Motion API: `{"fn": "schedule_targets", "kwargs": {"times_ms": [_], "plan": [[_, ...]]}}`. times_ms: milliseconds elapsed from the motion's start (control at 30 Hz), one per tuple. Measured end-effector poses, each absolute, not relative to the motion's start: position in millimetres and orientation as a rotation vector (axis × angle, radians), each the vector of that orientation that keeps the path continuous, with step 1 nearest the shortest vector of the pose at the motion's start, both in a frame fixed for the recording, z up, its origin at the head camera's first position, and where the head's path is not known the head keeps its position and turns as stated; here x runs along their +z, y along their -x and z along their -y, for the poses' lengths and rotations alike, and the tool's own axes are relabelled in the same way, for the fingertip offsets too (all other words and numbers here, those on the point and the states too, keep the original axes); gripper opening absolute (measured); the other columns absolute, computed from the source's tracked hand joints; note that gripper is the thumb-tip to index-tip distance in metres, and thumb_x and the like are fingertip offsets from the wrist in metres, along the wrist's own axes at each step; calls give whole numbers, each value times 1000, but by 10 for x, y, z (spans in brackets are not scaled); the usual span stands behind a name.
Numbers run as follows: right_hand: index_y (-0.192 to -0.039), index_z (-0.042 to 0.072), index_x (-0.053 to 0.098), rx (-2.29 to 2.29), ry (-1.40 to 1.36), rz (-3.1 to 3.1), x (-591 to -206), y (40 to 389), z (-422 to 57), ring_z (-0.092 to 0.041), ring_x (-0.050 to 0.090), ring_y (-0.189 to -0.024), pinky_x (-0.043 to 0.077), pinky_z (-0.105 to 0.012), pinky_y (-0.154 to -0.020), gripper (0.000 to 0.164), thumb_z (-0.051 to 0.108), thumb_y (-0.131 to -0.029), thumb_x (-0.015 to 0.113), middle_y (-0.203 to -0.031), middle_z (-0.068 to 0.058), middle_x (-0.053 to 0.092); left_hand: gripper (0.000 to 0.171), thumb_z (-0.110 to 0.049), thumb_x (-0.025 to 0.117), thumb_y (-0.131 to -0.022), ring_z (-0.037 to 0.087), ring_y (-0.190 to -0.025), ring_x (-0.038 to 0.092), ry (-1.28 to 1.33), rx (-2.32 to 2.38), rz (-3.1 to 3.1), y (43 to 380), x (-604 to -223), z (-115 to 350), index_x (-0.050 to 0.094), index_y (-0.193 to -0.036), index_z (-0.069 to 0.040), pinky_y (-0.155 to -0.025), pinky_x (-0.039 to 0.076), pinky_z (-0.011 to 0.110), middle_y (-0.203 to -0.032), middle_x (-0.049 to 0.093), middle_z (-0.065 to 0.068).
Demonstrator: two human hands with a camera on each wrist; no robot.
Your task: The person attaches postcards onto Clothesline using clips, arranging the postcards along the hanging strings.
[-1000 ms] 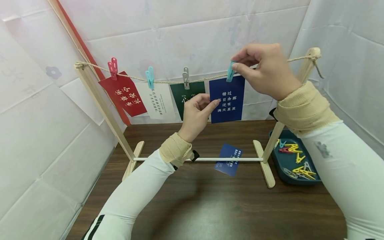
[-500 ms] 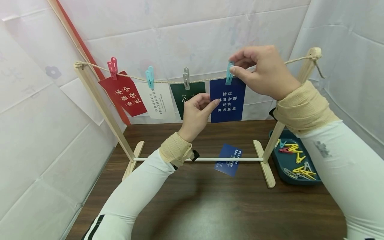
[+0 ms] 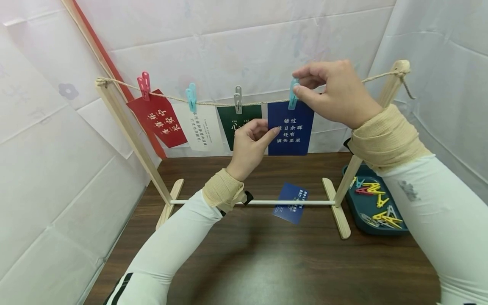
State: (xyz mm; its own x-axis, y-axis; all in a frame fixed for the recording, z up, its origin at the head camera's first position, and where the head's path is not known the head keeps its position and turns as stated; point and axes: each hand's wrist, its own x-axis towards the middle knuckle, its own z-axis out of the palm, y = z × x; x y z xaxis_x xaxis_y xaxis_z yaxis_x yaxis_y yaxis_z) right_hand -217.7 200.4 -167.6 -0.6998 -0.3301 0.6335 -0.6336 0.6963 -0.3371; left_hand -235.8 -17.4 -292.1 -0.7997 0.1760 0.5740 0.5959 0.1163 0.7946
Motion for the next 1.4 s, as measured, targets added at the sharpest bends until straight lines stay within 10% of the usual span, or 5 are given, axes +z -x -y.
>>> {"fn": "schedule_targets", "kwargs": {"times_ms": [600,833,1400], "plan": [[-126,0,78,809,-723,2196,-1703,2077,-2090,18,61,-96,49,-7,-98,28,2,-98,77,-119,-22,79,31,-7,74,-103,31,-108,78,781,-1702,2031,2342,-2939,195,70,-131,5,-90,58,18,-123,78,22],[-118,-7,77,862,-740,2132,-1770,1982,-2150,11,65,-95,49,-7,-94,26,-7,-93,79,-109,40,64,29,-8,75,-102,29,-105,79,791,-1648,1991,2296,-2935,238,72,-128,3,-87,60,20,-122,78,20],[-111,-11,75,937,-754,2107,-2081,1863,-2286,8,66,-90,51,-5,-88,25,-15,-87,79,-107,33,68,17,-3,76,-100,31,-97,76,792,-1654,1946,2221,-3008,347,73,-114,5,-79,59,22,-110,78,21]]}}
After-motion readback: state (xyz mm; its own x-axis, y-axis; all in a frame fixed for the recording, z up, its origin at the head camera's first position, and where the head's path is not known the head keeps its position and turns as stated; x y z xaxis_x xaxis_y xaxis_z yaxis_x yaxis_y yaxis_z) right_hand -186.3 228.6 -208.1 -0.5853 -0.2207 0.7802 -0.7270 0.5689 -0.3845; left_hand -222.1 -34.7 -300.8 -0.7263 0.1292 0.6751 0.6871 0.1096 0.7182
